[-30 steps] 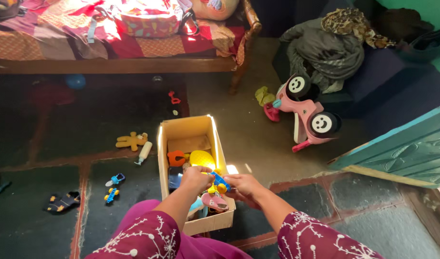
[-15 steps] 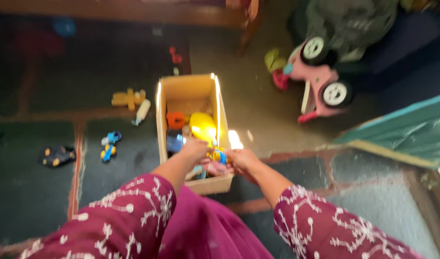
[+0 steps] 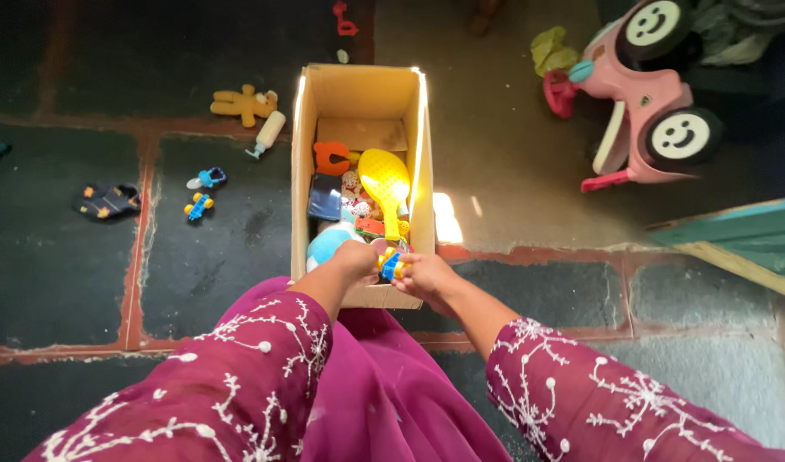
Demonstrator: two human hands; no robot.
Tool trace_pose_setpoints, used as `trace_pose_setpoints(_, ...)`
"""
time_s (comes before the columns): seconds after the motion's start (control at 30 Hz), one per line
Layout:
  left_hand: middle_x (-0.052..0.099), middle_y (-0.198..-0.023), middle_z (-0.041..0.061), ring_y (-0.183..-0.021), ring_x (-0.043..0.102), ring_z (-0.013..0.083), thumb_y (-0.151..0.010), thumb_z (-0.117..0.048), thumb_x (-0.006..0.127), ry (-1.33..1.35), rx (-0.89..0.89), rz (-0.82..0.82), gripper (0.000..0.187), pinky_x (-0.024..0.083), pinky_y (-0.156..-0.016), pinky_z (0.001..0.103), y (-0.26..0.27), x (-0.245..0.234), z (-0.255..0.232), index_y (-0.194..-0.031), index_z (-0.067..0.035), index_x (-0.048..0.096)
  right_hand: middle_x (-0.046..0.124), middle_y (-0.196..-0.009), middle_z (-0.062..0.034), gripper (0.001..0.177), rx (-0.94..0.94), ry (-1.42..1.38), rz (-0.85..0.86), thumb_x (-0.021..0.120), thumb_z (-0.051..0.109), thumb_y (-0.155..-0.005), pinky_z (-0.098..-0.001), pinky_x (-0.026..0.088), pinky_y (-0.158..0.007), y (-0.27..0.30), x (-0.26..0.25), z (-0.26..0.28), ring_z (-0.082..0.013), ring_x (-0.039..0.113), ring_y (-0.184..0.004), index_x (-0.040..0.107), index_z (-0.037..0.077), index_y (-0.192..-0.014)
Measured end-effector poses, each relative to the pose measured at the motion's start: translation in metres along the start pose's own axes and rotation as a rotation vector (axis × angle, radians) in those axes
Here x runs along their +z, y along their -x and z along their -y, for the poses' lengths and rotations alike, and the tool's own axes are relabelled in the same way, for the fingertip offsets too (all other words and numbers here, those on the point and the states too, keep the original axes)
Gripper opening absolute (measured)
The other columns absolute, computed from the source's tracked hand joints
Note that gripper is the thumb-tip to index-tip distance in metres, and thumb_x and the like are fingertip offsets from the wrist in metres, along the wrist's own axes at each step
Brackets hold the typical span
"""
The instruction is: The person picks up various toys scattered on the floor, including a toy car, a rattle, and a plastic mask, and places them into a cardboard box. The person also picks up a cloth and a bottle and puts them in the box.
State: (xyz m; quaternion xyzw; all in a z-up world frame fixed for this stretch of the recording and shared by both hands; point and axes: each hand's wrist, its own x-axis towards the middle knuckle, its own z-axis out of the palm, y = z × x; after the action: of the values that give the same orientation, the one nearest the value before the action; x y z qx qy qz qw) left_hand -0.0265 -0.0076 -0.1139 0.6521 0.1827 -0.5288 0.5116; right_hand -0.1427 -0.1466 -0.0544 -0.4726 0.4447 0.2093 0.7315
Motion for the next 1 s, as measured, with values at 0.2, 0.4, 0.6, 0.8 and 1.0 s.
trace_pose_setpoints(0.2,0.065,-0.069,0.015,-0.055,0.063,0.0239,-0.087,-0.003,0.061,-0.031,0.100,-0.047,0.011,0.049,-0.047,0.040,-0.021,-0.005,0.007,-0.078,0.001,0.066,0.060,-0.101,-0.0022,0.045,0.025,0.008,0.142,0.059,-0.008,-0.093,-0.0224,0.055,-0.069,-0.010,-0.008,-0.022,-0.0098,0.060,-0.082,0.058,0.004,-0.137)
trace_pose_setpoints(0.4,0.063,-0.068,0.017,-0.049,0.060,0.0234,-0.088,-0.002,0.057,0.064,0.138,-0.135,0.014,0.040,-0.040,0.039,0.010,-0.022,-0.011,-0.077,0.002,0.065,0.067,-0.109,-0.0171,0.030,0.028,0.026,0.186,0.054,-0.016,-0.088,-0.0286,0.061,-0.078,-0.021,-0.013,-0.033,-0.0241,0.070,-0.093,0.064,-0.015,-0.116)
trace_pose_setpoints(0.6,0.056,-0.078,0.015,-0.059,0.057,0.0212,-0.090,0.005,0.051,0.327,0.088,-0.075,0.008,0.045,-0.045,0.033,0.032,-0.034,-0.015,-0.085,0.001,0.057,0.068,-0.117,-0.0228,0.035,-0.054,-0.044,-0.008,0.051,-0.020,-0.086,-0.0295,0.062,-0.087,0.017,-0.013,0.007,-0.0295,0.072,-0.103,0.067,-0.017,-0.116)
trace_pose_setpoints(0.8,0.051,-0.075,0.009,-0.058,0.051,0.0155,-0.090,0.007,0.052,0.557,0.103,0.034,0.010,0.039,-0.045,0.030,0.054,-0.028,-0.035,-0.084,-0.001,0.053,0.071,-0.112,-0.0189,0.031,-0.191,-0.019,-0.040,0.055,-0.010,-0.090,-0.0285,0.063,-0.087,0.054,-0.004,0.069,-0.0242,0.074,-0.100,0.067,-0.011,-0.119)
trace_pose_setpoints(1.0,0.057,-0.074,0.009,-0.058,0.053,0.0163,-0.093,0.005,0.056,0.326,0.189,-0.030,0.009,0.046,-0.051,0.028,0.140,-0.026,-0.107,-0.086,0.002,0.060,0.073,-0.109,-0.0171,0.027,-0.269,0.040,-0.022,0.064,0.011,-0.097,-0.0290,0.062,-0.082,0.115,0.036,0.140,-0.0223,0.073,-0.095,0.068,-0.005,-0.118)
